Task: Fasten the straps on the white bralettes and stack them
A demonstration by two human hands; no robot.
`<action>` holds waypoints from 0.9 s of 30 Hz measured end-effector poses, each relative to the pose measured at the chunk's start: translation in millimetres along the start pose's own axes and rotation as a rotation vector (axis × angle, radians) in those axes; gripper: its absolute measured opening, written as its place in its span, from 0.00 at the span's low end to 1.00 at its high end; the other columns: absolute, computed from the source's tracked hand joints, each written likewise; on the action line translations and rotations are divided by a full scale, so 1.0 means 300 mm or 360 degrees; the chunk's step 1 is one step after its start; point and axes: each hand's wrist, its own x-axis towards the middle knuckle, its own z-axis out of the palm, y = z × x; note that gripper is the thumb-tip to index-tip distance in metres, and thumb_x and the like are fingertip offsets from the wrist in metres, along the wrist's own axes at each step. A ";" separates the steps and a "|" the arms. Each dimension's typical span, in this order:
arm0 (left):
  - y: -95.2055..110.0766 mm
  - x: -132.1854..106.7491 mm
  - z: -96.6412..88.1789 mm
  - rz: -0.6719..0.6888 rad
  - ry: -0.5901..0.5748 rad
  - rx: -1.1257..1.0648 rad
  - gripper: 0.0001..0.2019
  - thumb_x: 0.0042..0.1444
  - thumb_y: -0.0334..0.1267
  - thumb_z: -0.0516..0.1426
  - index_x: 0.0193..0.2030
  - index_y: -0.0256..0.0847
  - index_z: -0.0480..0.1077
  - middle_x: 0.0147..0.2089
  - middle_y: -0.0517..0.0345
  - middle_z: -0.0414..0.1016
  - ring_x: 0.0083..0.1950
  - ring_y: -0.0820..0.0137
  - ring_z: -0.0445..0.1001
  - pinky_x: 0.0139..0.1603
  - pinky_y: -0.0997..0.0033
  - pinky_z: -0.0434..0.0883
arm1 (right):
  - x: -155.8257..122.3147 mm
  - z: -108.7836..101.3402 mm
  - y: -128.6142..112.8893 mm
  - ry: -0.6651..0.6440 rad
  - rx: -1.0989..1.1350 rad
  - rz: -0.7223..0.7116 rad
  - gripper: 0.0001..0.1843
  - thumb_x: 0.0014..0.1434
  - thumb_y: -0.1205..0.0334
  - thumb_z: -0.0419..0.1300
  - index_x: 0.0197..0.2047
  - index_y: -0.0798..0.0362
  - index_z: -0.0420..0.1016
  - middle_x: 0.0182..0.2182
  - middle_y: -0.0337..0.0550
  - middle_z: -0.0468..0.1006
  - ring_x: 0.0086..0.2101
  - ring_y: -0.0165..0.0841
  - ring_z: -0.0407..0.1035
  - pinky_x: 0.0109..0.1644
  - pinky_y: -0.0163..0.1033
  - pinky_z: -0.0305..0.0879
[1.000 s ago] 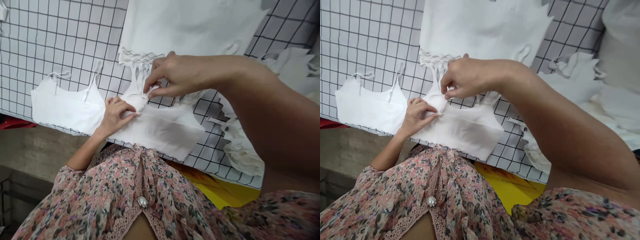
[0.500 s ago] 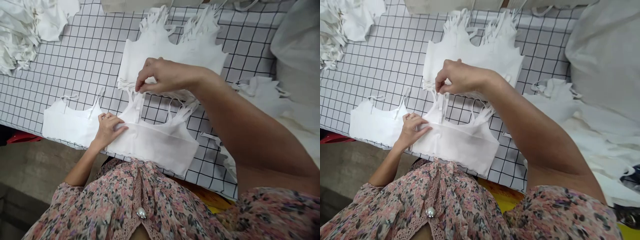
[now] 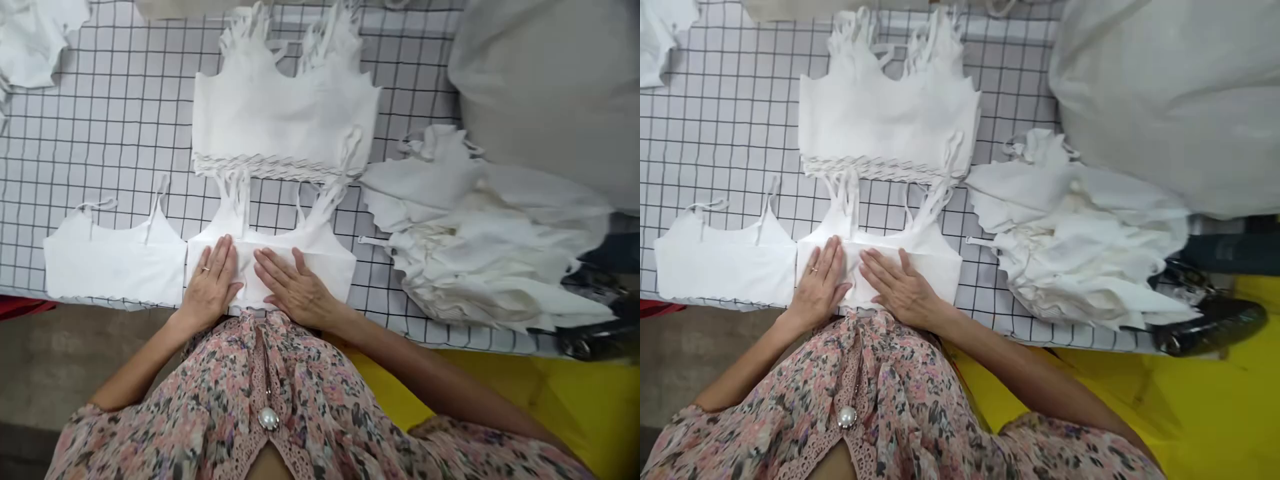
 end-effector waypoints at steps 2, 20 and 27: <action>-0.030 -0.021 0.005 0.0015 -0.0051 0.0097 0.45 0.76 0.46 0.55 0.87 0.44 0.31 0.86 0.40 0.46 0.87 0.47 0.49 0.87 0.37 0.53 | -0.119 0.039 0.022 -0.0072 -0.0072 0.0087 0.42 0.77 0.37 0.45 0.84 0.50 0.51 0.79 0.56 0.57 0.77 0.51 0.58 0.78 0.74 0.58; 0.072 0.551 -0.063 0.0064 0.0161 -0.0730 0.13 0.70 0.35 0.60 0.58 0.41 0.81 0.57 0.46 0.84 0.50 0.68 0.85 0.49 0.66 0.85 | 0.283 -0.405 0.695 0.0191 -0.0240 0.0100 0.16 0.68 0.55 0.60 0.33 0.51 0.83 0.53 0.57 0.79 0.60 0.53 0.65 0.66 0.77 0.57; 0.125 0.845 0.006 -0.0274 -0.0070 -0.0855 0.08 0.59 0.36 0.70 0.43 0.35 0.83 0.34 0.57 0.80 0.32 0.73 0.74 0.38 0.70 0.71 | 0.244 -0.511 0.617 0.0106 0.0002 0.0080 0.06 0.63 0.61 0.61 0.37 0.49 0.81 0.44 0.49 0.84 0.58 0.49 0.71 0.66 0.65 0.64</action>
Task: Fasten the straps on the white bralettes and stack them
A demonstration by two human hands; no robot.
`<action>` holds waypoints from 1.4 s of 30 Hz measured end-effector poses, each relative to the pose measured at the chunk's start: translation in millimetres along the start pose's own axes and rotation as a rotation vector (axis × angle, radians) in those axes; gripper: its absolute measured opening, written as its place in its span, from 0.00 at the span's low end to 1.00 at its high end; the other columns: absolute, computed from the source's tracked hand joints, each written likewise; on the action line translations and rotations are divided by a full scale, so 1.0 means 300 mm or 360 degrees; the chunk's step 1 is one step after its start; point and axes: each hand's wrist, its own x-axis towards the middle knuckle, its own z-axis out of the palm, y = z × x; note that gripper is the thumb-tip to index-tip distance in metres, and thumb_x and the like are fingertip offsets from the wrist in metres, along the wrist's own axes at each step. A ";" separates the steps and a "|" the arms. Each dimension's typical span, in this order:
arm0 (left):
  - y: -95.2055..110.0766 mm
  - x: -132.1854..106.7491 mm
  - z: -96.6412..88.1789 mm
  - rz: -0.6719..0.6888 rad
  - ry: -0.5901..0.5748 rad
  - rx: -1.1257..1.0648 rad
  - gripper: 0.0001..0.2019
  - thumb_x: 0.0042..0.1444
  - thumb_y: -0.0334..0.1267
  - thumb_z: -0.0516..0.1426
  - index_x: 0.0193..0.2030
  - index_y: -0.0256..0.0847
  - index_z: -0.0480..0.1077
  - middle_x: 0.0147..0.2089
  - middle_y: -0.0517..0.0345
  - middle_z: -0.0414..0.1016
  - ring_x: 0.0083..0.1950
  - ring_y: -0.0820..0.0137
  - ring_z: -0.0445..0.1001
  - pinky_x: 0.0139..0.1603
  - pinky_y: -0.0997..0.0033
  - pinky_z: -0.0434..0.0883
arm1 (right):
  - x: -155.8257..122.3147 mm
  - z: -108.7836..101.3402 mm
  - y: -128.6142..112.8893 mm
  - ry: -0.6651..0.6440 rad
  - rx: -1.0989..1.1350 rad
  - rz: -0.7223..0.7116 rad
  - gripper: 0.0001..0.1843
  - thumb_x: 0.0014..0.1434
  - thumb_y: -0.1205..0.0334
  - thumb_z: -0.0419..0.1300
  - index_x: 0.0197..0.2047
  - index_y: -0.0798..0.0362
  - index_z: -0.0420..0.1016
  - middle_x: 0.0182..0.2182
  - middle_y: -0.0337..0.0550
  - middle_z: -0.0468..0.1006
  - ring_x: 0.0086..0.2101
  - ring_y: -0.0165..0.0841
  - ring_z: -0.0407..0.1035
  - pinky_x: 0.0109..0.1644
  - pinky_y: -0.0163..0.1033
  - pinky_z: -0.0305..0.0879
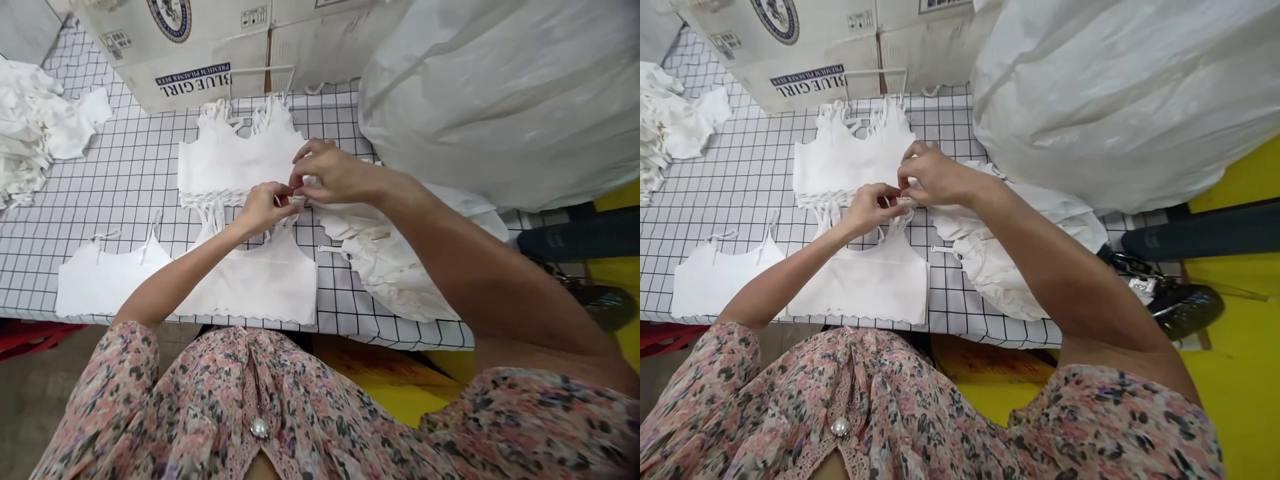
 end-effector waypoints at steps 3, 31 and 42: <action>0.012 0.022 0.034 -0.0043 0.0021 -0.0069 0.06 0.60 0.33 0.68 0.31 0.36 0.81 0.28 0.59 0.77 0.31 0.72 0.71 0.36 0.69 0.67 | -0.051 -0.050 -0.024 -0.0014 0.0137 0.0088 0.10 0.65 0.53 0.63 0.39 0.47 0.84 0.37 0.44 0.83 0.43 0.39 0.76 0.53 0.51 0.71; 0.156 -0.302 0.102 -0.0835 -0.0355 -0.2017 0.13 0.71 0.43 0.61 0.45 0.36 0.83 0.46 0.46 0.88 0.54 0.63 0.86 0.57 0.62 0.83 | -0.408 0.159 -0.462 0.0915 -0.0230 -0.0092 0.13 0.75 0.61 0.59 0.57 0.52 0.81 0.40 0.48 0.87 0.40 0.41 0.78 0.49 0.50 0.73; 0.112 -0.343 0.123 -0.0734 -0.0326 -0.1979 0.12 0.66 0.46 0.68 0.47 0.40 0.85 0.46 0.51 0.85 0.57 0.64 0.83 0.64 0.62 0.78 | -0.355 0.300 -0.450 0.1106 0.0924 0.0680 0.09 0.62 0.54 0.72 0.31 0.46 0.83 0.30 0.40 0.80 0.42 0.40 0.74 0.50 0.50 0.72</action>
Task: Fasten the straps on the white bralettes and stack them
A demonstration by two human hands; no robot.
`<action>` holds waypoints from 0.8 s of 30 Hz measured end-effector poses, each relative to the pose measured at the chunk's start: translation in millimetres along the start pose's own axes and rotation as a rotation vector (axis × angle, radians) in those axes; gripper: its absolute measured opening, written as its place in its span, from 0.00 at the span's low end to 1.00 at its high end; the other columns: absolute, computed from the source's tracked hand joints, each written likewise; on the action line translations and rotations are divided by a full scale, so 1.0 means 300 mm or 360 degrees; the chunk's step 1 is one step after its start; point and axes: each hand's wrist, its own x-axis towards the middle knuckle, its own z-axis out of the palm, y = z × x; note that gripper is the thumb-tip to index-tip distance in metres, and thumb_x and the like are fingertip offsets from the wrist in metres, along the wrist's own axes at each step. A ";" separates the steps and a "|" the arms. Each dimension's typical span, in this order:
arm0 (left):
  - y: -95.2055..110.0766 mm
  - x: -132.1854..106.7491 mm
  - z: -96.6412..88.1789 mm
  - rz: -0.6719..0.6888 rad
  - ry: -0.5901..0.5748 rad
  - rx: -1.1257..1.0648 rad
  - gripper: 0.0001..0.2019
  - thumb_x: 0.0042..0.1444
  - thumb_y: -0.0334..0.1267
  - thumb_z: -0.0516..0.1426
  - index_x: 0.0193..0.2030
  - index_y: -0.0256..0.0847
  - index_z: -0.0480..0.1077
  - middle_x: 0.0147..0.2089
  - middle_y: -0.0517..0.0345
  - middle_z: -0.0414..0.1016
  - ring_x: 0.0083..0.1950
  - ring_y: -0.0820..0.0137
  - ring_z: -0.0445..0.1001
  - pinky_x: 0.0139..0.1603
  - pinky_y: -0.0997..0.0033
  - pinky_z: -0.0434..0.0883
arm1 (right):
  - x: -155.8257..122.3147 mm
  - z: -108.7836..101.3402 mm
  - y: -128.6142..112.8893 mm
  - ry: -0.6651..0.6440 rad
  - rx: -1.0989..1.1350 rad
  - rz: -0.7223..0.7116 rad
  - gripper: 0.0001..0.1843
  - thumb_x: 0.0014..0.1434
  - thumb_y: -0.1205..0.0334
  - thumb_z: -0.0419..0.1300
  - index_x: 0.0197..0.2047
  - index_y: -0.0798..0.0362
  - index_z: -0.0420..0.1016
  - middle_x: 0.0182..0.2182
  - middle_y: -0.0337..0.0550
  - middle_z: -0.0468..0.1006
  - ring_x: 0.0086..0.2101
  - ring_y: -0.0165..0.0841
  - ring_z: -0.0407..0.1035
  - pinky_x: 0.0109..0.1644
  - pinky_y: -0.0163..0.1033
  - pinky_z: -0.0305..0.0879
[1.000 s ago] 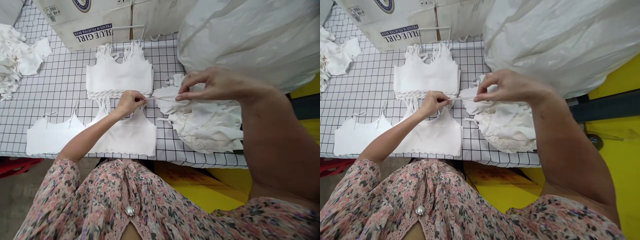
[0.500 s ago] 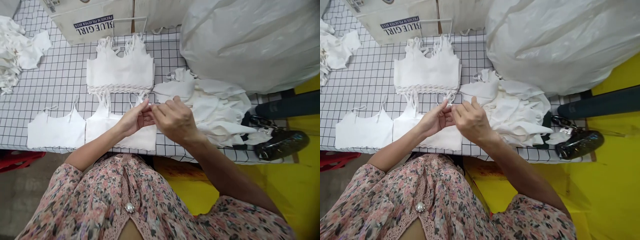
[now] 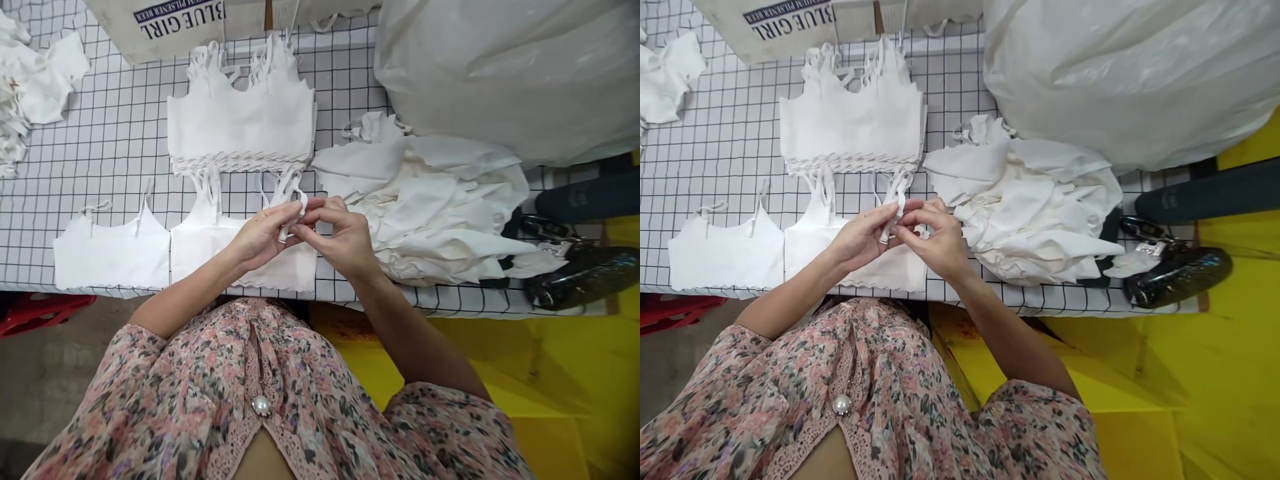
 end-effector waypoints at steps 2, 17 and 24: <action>-0.005 -0.022 -0.008 0.0028 0.0004 0.0014 0.15 0.63 0.49 0.71 0.47 0.40 0.85 0.49 0.51 0.86 0.59 0.62 0.82 0.68 0.58 0.77 | -0.007 0.019 -0.002 0.0057 0.0146 0.0099 0.07 0.62 0.57 0.70 0.31 0.46 0.83 0.31 0.39 0.80 0.39 0.37 0.73 0.51 0.49 0.71; -0.032 -0.097 -0.017 -0.0078 -0.0166 0.0034 0.23 0.55 0.56 0.73 0.44 0.37 0.85 0.52 0.47 0.87 0.60 0.58 0.83 0.68 0.53 0.79 | 0.044 -0.042 0.035 -0.0586 -0.0221 -0.0476 0.08 0.71 0.53 0.62 0.46 0.43 0.84 0.36 0.45 0.81 0.48 0.45 0.71 0.57 0.57 0.70; -0.043 -0.139 -0.048 -0.0040 0.0132 0.0340 0.19 0.51 0.50 0.75 0.42 0.39 0.83 0.38 0.53 0.87 0.41 0.66 0.87 0.52 0.61 0.84 | 0.061 -0.051 0.027 -0.0419 -0.0240 -0.0406 0.09 0.68 0.54 0.66 0.34 0.45 0.79 0.30 0.43 0.79 0.38 0.41 0.72 0.45 0.50 0.72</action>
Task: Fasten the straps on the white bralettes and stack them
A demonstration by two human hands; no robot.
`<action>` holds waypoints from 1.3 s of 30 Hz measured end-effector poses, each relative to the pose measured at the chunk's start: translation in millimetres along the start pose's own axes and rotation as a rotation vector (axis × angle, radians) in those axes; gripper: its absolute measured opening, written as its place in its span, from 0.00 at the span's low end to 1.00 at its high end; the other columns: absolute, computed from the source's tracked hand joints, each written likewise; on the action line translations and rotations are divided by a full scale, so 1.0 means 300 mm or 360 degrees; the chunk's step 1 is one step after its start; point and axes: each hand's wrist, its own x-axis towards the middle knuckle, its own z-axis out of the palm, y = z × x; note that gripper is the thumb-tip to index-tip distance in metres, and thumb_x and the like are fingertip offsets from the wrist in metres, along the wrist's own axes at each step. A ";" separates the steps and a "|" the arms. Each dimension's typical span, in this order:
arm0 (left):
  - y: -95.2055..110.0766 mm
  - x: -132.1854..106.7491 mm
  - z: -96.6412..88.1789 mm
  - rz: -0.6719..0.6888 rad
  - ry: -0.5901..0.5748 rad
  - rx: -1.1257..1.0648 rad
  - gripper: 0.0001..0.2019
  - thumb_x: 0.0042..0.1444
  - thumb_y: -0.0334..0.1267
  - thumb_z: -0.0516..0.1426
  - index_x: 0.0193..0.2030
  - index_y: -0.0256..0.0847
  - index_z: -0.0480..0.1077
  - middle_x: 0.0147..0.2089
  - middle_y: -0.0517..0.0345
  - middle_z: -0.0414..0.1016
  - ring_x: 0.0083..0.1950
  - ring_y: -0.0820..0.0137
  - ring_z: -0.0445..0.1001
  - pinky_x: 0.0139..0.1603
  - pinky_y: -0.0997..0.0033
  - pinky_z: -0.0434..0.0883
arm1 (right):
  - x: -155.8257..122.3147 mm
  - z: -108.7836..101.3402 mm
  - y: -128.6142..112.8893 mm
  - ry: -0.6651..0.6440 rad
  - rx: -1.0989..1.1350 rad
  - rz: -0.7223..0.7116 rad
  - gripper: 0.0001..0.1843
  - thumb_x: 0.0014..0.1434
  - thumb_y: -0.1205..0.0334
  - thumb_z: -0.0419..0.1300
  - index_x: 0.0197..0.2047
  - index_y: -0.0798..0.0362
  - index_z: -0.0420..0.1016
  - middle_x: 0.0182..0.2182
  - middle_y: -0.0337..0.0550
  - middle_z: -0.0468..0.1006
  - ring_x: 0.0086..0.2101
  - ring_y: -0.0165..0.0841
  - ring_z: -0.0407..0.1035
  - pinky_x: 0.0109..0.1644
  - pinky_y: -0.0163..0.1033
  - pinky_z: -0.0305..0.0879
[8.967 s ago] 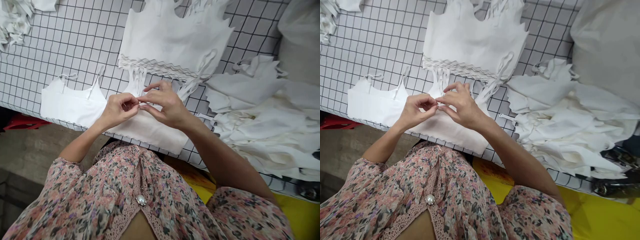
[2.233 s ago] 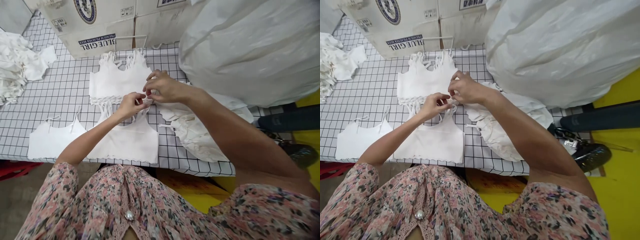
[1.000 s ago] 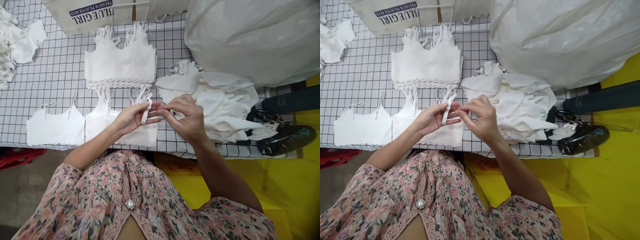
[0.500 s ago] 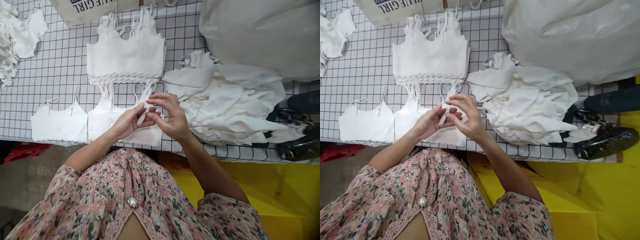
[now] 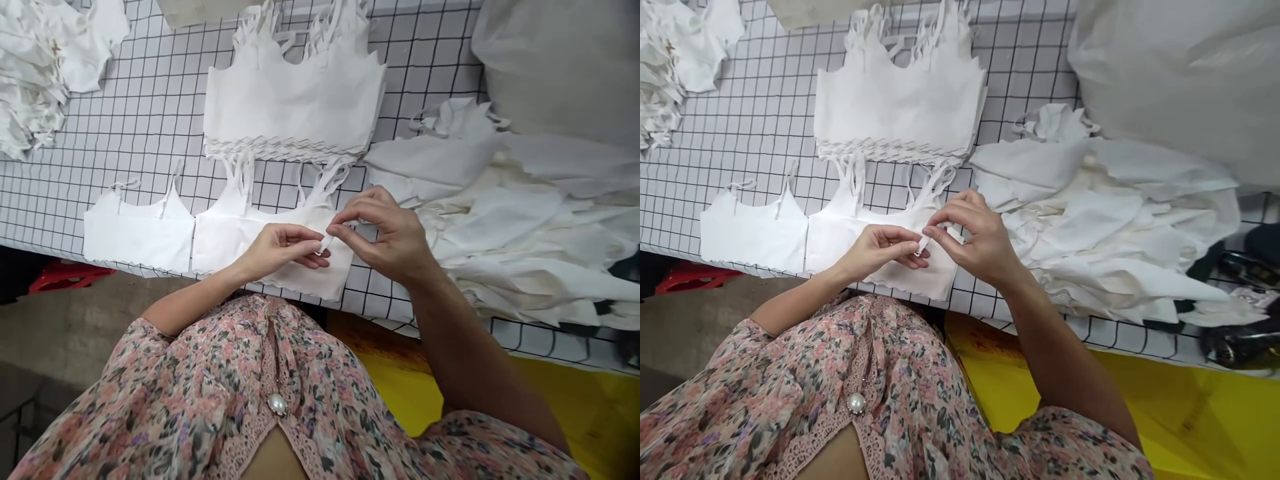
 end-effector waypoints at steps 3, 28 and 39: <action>0.012 -0.004 -0.016 0.0061 0.0140 0.0144 0.20 0.50 0.51 0.75 0.39 0.38 0.81 0.35 0.54 0.85 0.35 0.69 0.84 0.44 0.65 0.83 | 0.009 -0.002 -0.006 -0.0010 0.0044 0.0086 0.08 0.67 0.55 0.66 0.35 0.45 0.79 0.31 0.42 0.80 0.37 0.39 0.74 0.43 0.48 0.73; 0.019 0.041 -0.065 0.0851 0.0453 0.1153 0.06 0.67 0.41 0.64 0.48 0.45 0.76 0.45 0.56 0.80 0.45 0.69 0.77 0.52 0.65 0.75 | 0.067 0.013 -0.052 -0.0198 -0.0250 -0.0022 0.10 0.71 0.60 0.60 0.38 0.46 0.81 0.34 0.45 0.84 0.38 0.41 0.76 0.46 0.50 0.73; -0.099 0.090 -0.181 0.0848 0.0452 0.2180 0.08 0.65 0.41 0.68 0.47 0.42 0.77 0.47 0.52 0.77 0.51 0.59 0.71 0.55 0.56 0.65 | 0.044 0.020 0.005 -0.0200 0.0100 0.0151 0.07 0.68 0.59 0.64 0.36 0.46 0.81 0.30 0.41 0.82 0.33 0.36 0.75 0.42 0.46 0.73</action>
